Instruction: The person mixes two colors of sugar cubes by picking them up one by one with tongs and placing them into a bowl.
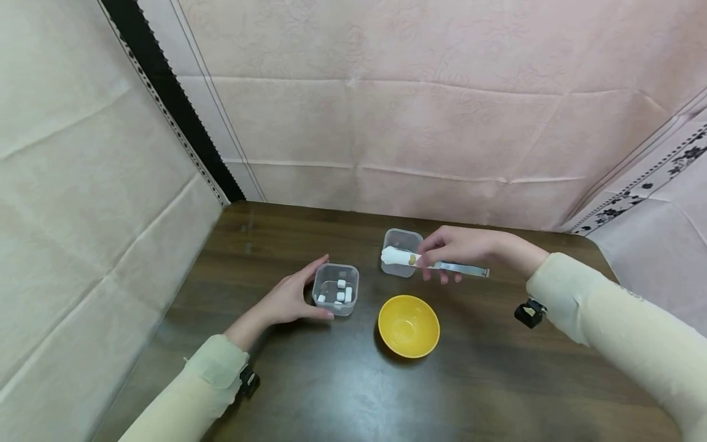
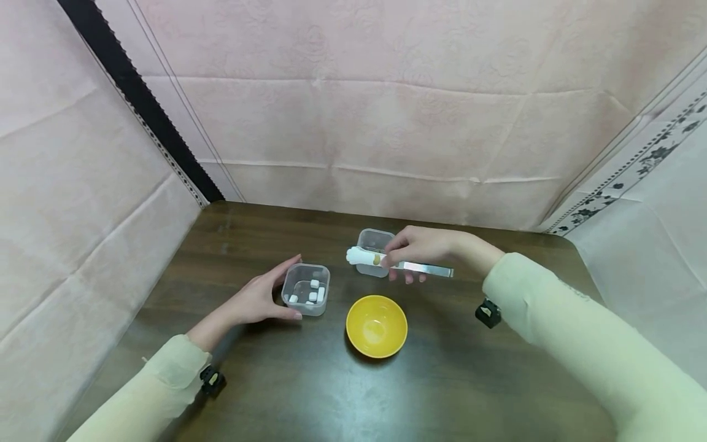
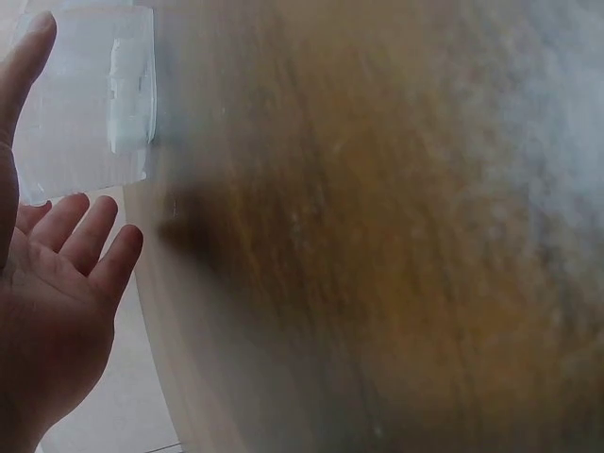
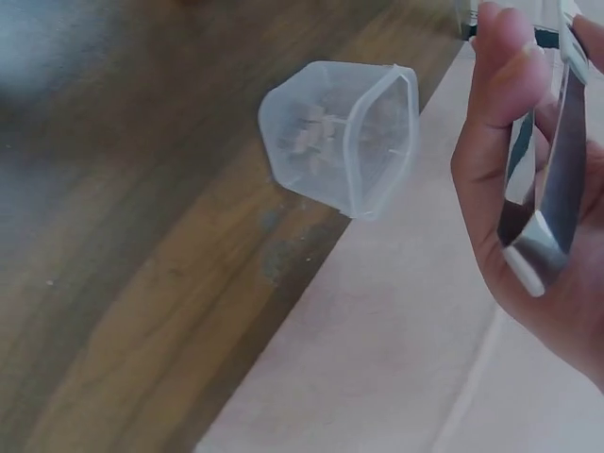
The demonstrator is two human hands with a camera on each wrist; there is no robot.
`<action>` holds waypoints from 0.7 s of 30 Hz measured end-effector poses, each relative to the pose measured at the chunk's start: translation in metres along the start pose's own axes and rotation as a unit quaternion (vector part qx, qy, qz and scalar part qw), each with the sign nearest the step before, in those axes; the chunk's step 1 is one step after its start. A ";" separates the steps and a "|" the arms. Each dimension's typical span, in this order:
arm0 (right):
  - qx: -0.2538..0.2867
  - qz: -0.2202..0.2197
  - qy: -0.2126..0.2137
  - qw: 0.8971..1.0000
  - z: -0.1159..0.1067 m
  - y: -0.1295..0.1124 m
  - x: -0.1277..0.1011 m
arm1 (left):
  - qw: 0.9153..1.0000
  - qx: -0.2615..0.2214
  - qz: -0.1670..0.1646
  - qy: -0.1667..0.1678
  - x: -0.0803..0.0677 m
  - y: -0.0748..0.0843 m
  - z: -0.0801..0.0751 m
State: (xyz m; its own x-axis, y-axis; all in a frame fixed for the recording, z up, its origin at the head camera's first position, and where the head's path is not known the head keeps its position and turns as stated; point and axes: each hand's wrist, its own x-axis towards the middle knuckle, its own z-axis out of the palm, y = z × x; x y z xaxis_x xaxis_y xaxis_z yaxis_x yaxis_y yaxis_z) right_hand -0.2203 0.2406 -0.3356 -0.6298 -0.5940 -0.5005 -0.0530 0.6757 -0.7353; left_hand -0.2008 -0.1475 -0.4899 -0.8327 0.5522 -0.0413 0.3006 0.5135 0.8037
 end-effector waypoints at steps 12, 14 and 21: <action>-0.077 -0.010 -0.027 0.997 -0.004 -0.023 0.016 | 1.000 -0.023 0.011 0.009 0.005 -0.002 0.004; -0.093 -0.014 -0.033 0.995 -0.003 -0.026 0.021 | 1.000 -0.025 0.012 0.012 0.006 -0.003 0.005; -0.128 -0.018 -0.054 0.990 0.002 -0.040 0.033 | 0.999 -0.033 0.007 0.019 0.006 -0.004 0.005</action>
State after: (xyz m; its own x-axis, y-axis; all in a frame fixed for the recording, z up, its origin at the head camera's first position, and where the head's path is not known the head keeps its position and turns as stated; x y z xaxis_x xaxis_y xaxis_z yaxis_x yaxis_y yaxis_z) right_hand -0.2371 0.1931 -0.3237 -0.5391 -0.6527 -0.5324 -0.2762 0.7341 -0.6203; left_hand -0.2049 -0.1425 -0.4962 -0.8460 0.5331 -0.0080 0.2822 0.4604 0.8417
